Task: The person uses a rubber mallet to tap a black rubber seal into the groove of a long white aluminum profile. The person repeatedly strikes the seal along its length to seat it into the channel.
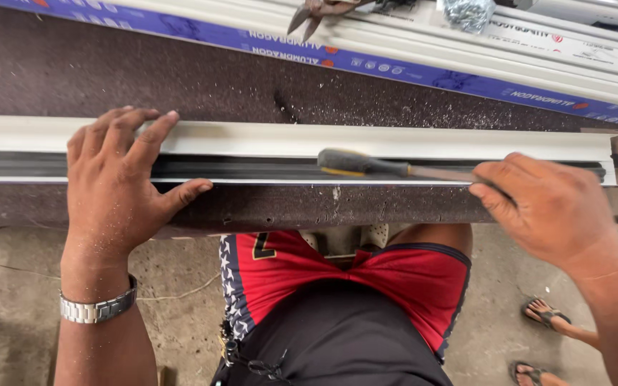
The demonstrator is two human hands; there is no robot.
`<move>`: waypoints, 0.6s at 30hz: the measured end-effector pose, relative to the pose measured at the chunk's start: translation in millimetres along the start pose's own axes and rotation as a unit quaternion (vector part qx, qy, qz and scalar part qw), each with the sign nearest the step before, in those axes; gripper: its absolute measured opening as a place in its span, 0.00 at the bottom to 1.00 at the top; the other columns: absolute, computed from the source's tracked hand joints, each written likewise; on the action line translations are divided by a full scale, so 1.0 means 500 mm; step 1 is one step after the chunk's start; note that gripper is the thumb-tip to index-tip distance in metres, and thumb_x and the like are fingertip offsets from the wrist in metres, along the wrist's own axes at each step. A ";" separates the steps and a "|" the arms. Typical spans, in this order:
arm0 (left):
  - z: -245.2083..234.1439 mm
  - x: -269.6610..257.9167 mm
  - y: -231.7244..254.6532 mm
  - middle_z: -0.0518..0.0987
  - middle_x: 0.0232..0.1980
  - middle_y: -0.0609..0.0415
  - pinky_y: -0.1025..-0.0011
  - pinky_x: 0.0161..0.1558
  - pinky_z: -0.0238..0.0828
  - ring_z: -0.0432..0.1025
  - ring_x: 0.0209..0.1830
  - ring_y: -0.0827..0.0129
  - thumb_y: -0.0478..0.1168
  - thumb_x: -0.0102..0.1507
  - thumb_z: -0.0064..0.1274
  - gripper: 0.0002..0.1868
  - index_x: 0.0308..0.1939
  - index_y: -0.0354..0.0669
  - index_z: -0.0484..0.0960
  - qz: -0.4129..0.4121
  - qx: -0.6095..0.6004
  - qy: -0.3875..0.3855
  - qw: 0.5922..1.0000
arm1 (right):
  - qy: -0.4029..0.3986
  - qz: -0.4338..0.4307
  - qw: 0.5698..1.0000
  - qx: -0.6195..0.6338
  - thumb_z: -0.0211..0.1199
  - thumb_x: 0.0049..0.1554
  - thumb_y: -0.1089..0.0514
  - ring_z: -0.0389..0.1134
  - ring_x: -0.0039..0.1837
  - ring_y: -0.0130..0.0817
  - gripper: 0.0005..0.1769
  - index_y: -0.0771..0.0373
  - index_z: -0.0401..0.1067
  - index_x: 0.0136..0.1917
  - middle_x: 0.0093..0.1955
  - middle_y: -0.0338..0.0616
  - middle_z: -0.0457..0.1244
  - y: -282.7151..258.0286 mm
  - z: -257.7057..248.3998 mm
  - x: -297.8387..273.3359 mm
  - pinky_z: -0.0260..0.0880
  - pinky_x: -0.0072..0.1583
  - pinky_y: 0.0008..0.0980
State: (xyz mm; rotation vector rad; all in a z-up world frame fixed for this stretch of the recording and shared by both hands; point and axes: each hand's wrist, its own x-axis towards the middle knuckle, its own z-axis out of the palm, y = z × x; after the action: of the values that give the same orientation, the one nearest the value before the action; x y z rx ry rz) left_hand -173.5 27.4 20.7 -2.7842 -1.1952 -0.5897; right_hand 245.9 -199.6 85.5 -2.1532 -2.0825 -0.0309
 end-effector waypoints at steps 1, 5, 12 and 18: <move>0.006 -0.004 -0.002 0.75 0.70 0.50 0.48 0.72 0.59 0.64 0.75 0.51 0.78 0.57 0.56 0.48 0.70 0.52 0.78 -0.006 0.000 -0.003 1.000 | -0.014 0.006 1.000 -0.015 0.66 0.59 0.51 0.69 0.37 0.41 0.14 0.62 0.79 0.51 0.41 0.43 0.68 0.002 -0.002 0.006 0.71 0.42 0.39; 0.010 0.000 0.000 0.76 0.68 0.50 0.50 0.68 0.61 0.65 0.73 0.52 0.79 0.53 0.57 0.50 0.68 0.53 0.81 -0.029 0.001 -0.007 1.000 | 0.012 0.003 0.999 0.035 0.64 0.63 0.54 0.69 0.38 0.41 0.13 0.66 0.76 0.53 0.42 0.45 0.67 0.019 0.007 0.017 0.69 0.42 0.37; 0.000 0.008 0.003 0.76 0.65 0.49 0.49 0.64 0.62 0.64 0.69 0.50 0.73 0.48 0.66 0.49 0.66 0.50 0.81 -0.032 0.003 -0.011 0.999 | -0.015 -0.003 1.000 -0.007 0.63 0.64 0.53 0.69 0.41 0.46 0.11 0.64 0.76 0.52 0.41 0.48 0.67 0.044 0.050 -0.012 0.69 0.44 0.38; -0.002 -0.001 0.004 0.73 0.68 0.49 0.48 0.69 0.60 0.62 0.73 0.49 0.73 0.53 0.68 0.46 0.70 0.58 0.76 -0.068 -0.070 0.018 0.995 | 0.040 -0.064 0.994 0.083 0.65 0.63 0.54 0.69 0.42 0.46 0.10 0.64 0.76 0.52 0.42 0.48 0.66 -0.024 0.170 0.128 0.68 0.47 0.40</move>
State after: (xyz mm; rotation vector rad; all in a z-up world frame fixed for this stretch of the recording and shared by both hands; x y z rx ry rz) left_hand -172.7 25.7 21.6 -2.8053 -1.3965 -0.7599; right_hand 229.2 -125.6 9.8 -1.8902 -2.0951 0.0385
